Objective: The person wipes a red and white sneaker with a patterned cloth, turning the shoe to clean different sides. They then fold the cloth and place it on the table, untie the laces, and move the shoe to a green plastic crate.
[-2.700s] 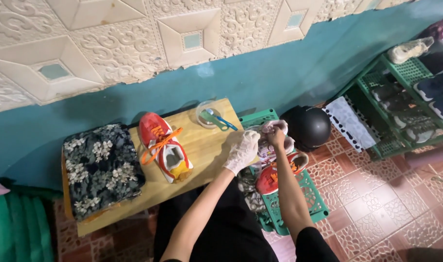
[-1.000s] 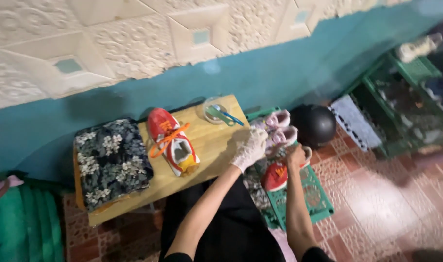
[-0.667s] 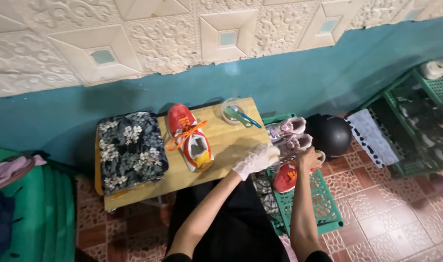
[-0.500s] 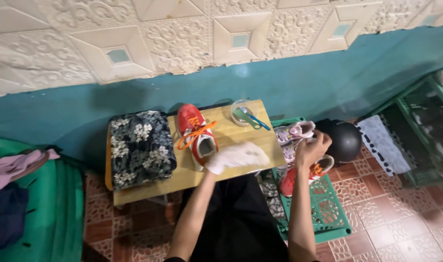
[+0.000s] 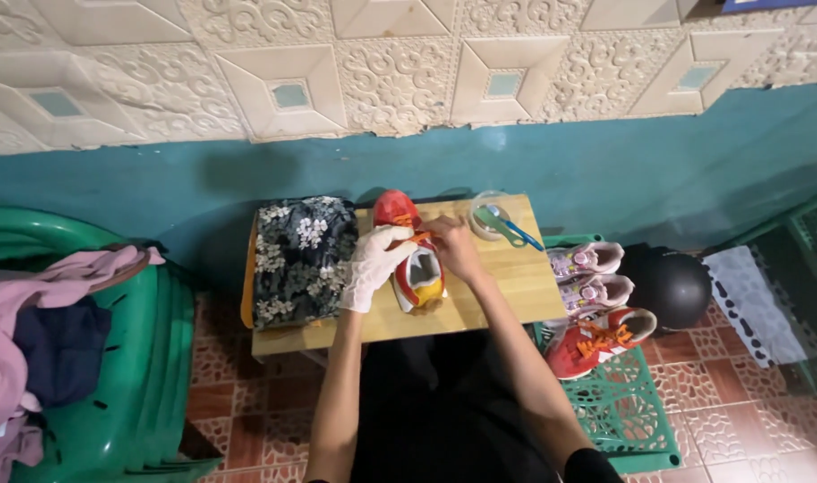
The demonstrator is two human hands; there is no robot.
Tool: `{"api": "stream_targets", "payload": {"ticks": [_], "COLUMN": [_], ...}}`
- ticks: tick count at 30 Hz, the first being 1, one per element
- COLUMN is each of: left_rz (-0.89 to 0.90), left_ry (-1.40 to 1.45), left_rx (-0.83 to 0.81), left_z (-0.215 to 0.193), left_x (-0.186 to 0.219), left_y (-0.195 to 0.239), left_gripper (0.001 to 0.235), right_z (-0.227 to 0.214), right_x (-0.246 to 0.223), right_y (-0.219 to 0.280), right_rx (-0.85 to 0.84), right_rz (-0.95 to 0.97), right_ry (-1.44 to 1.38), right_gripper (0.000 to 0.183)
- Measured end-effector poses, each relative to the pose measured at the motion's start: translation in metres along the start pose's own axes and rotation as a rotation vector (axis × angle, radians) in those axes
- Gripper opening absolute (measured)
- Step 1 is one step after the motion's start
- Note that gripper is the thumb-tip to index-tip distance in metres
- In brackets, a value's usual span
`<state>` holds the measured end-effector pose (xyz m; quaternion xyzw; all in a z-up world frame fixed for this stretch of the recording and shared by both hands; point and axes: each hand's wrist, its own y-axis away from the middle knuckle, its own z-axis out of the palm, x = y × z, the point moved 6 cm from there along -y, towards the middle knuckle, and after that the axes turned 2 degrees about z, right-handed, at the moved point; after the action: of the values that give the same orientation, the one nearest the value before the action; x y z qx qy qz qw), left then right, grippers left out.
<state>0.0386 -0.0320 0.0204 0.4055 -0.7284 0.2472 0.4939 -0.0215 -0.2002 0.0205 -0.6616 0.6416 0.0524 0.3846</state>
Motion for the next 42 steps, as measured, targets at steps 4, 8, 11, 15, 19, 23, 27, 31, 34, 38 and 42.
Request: {"api": "stream_targets", "payload": {"ticks": [4,8,11,15,19,23,27,31,34,38,42], "left_rz": [0.111,0.123,0.091,0.03,0.012,-0.016,-0.01,0.017,0.009,0.082,0.084], "left_ry": [-0.03,-0.025,0.05,0.068,0.08,0.081,0.082,0.109,-0.053,-0.152,0.006], "left_rx": [-0.041,-0.003,0.057,0.098,0.126,0.152,0.189,0.226,0.266,0.265,0.277], "left_z": [-0.008,-0.006,-0.007,-0.008,-0.011,-0.014,-0.016,-0.007,-0.001,-0.003,-0.011], "left_x": [-0.006,-0.021,-0.029,-0.04,-0.042,-0.045,-0.062,-0.081,-0.1,-0.09,-0.056], "left_y": [-0.004,-0.005,-0.009,-0.008,0.003,0.01,0.001,-0.013,-0.023,-0.023,-0.002], "left_gripper": [0.029,0.022,0.016,0.017,0.017,0.023,0.015,0.011,0.008,0.007,0.012], "right_z": [-0.009,-0.037,-0.057,-0.05,-0.041,-0.039,-0.029,-0.034,-0.02,-0.014,-0.017], "right_x": [0.032,0.029,0.003,0.003,0.001,0.003,0.016,0.006,0.029,0.047,0.048], "right_y": [-0.005,-0.006,-0.007,0.005,0.009,0.005,0.006,0.005,0.008,0.015,0.015], "right_rx": [0.017,0.014,-0.013,0.048,-0.005,-0.032,-0.051,-0.115,-0.085,-0.033,0.018], "right_rz": [0.071,0.136,0.238,0.453,0.483,0.43,0.332,0.228,0.197,0.203,0.213], "right_ry": [-0.125,-0.303,-0.565,-1.023,-1.309,-0.681,-0.433,-0.238,-0.141,-0.108,-0.098], "right_gripper": [0.028,0.021,0.019,0.019,0.011,0.012,0.028,0.016,0.013,0.014,0.014]}}
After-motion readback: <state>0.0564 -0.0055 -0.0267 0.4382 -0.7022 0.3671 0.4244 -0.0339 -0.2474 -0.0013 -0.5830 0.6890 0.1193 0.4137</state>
